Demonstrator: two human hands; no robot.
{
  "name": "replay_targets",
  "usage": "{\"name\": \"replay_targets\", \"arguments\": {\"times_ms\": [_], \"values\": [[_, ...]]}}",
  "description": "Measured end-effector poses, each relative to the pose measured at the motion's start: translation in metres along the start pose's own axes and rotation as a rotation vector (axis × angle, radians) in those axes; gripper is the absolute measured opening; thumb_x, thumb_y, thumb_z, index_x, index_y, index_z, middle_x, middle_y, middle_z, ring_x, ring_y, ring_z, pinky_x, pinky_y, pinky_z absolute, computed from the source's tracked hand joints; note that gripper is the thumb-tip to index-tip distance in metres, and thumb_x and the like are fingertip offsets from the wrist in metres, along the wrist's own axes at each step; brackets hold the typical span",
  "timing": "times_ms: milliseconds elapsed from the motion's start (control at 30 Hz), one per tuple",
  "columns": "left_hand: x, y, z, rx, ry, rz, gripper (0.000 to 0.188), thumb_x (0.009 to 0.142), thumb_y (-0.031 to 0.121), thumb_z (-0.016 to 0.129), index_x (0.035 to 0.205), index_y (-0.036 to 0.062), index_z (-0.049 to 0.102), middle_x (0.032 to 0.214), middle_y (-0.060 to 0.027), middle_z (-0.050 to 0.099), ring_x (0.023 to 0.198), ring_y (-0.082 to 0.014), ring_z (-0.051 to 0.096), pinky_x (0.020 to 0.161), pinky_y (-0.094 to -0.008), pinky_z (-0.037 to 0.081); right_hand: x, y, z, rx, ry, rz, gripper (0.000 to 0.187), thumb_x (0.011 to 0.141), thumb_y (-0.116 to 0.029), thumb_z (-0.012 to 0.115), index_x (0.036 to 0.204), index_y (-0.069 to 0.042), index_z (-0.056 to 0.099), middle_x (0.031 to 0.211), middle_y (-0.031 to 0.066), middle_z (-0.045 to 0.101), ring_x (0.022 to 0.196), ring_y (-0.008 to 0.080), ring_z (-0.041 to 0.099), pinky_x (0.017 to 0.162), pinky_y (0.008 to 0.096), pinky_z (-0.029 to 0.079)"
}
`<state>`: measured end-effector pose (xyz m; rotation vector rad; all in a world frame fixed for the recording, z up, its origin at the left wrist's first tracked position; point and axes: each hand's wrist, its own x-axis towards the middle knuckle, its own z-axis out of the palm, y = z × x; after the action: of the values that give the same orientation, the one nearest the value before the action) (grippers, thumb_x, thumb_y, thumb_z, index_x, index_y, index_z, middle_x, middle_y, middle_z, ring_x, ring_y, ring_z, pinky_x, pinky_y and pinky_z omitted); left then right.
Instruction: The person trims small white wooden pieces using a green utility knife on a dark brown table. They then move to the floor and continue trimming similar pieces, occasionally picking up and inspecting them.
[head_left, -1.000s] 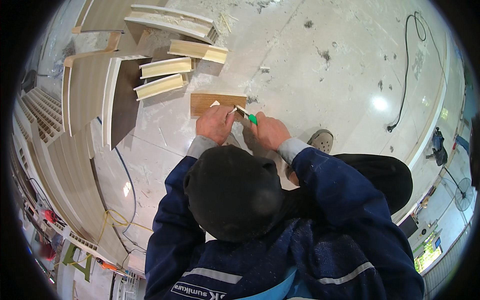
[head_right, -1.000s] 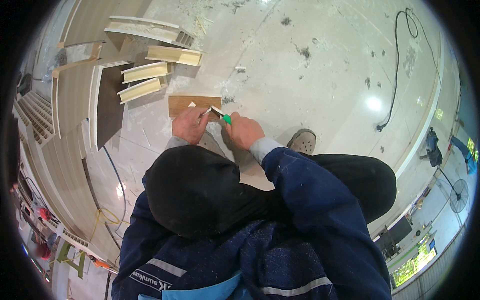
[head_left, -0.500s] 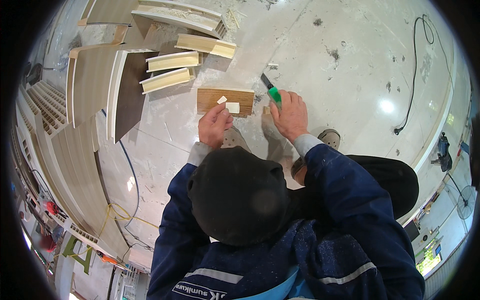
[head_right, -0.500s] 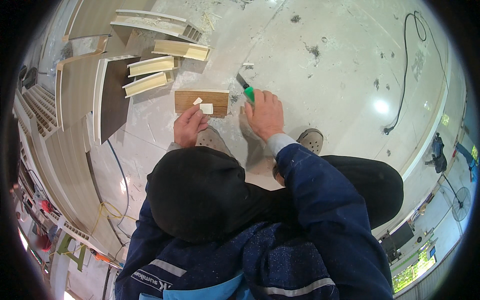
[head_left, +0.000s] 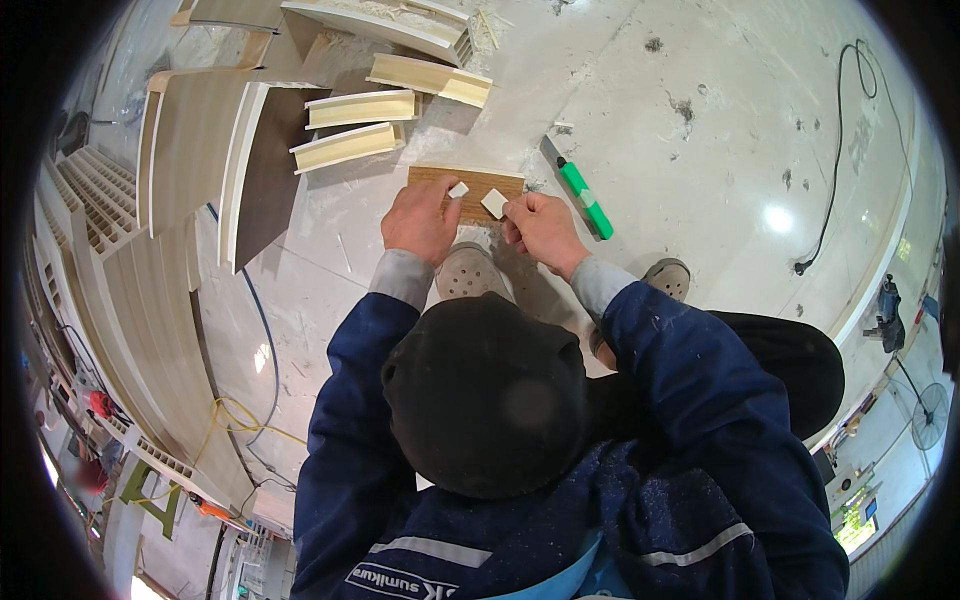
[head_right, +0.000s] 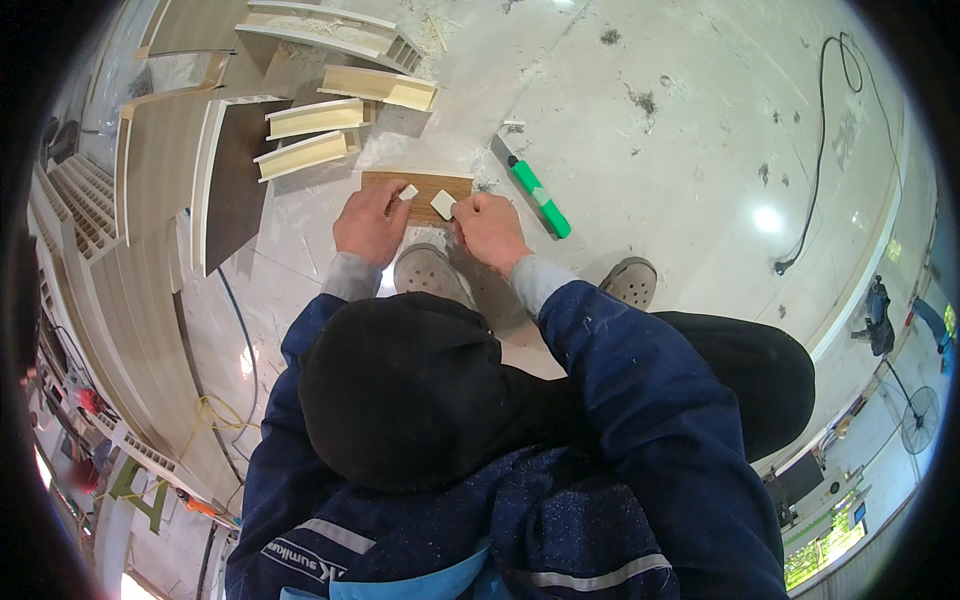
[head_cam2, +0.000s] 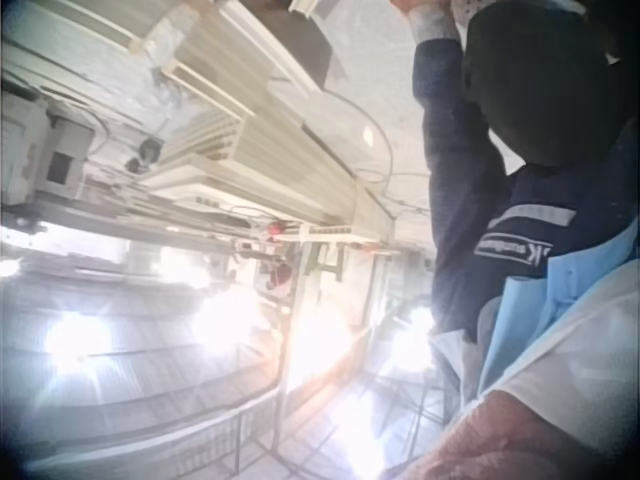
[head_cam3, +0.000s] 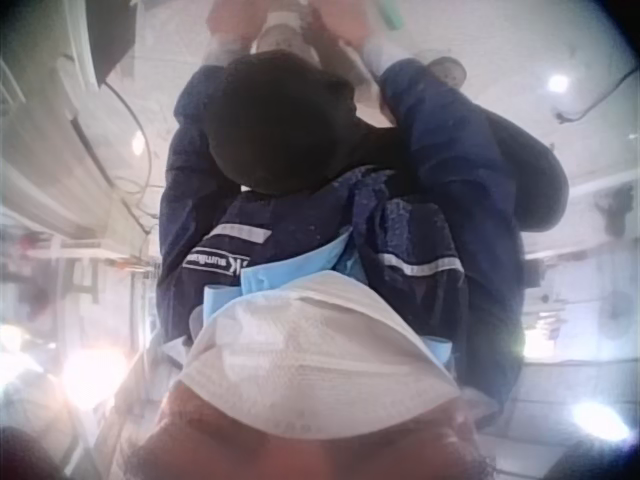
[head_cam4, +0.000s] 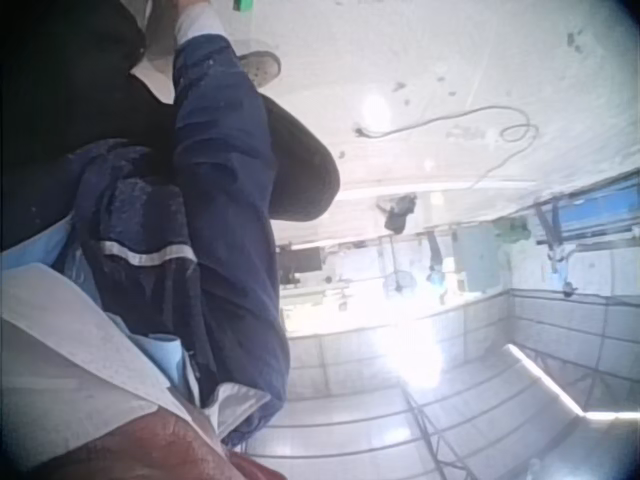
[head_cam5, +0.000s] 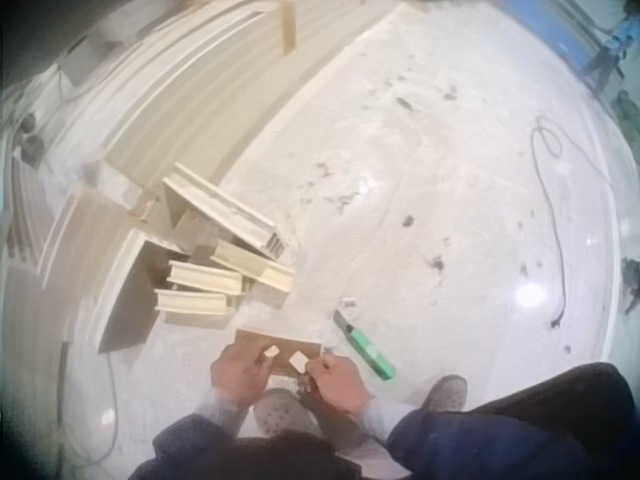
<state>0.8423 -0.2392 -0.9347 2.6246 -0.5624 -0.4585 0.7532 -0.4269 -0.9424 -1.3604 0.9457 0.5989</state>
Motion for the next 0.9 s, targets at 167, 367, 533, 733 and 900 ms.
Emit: {"name": "replay_targets", "arguments": {"times_ms": [167,367,533,733,900], "values": [[0.003,0.008,0.003,-0.143,-0.120,-0.081,0.031,0.091,0.028,0.075,0.118,0.0137,0.073,0.102,-0.0057,0.076,0.097,-0.0260,0.073,0.086,-0.0404,0.057,0.006,0.005,-0.003,-0.144,0.060,-0.067,0.031,0.093,-0.029,0.069,0.080,0.000,0.071,0.080,0.0122,0.073,0.069,0.0227,0.068,0.067,0.0386,0.053],[-0.005,0.026,0.012,-0.216,-0.226,-0.092,0.033,0.092,0.030,0.076,0.120,0.0128,0.073,0.102,-0.0061,0.076,0.097,-0.0234,0.074,0.083,-0.0386,0.058,0.005,0.013,-0.002,-0.229,0.153,-0.219,0.025,0.090,-0.025,0.072,0.086,0.000,0.070,0.083,0.0157,0.074,0.080,0.0310,0.071,0.075,0.0412,0.055],[-0.006,0.026,0.019,-0.205,-0.168,-0.050,0.032,0.093,0.030,0.076,0.120,0.0143,0.073,0.102,-0.0062,0.075,0.095,-0.0256,0.073,0.082,-0.0395,0.057,-0.006,0.007,-0.001,-0.365,0.166,-0.281,0.022,0.089,-0.021,0.072,0.098,-0.002,0.068,0.086,0.0186,0.073,0.086,0.0376,0.072,0.079,0.0450,0.055],[-0.003,0.023,0.017,-0.184,-0.154,0.036,0.029,0.094,0.029,0.073,0.119,0.0153,0.072,0.099,-0.0076,0.073,0.095,-0.0285,0.071,0.081,-0.0416,0.056,-0.012,0.001,0.003,-0.592,0.168,-0.489,0.030,0.090,-0.022,0.074,0.112,-0.008,0.060,0.106,0.0169,0.070,0.092,0.0412,0.070,0.081,0.0501,0.055],[0.000,0.024,0.016,-0.163,-0.183,0.002,0.031,0.094,0.031,0.073,0.121,0.0141,0.072,0.101,-0.0081,0.075,0.094,-0.0273,0.072,0.082,-0.0413,0.056,-0.006,0.000,0.003,-0.753,0.215,-0.619,0.027,0.090,-0.022,0.073,0.112,-0.012,0.063,0.101,0.0139,0.067,0.089,0.0395,0.070,0.076,0.0507,0.056]]}}
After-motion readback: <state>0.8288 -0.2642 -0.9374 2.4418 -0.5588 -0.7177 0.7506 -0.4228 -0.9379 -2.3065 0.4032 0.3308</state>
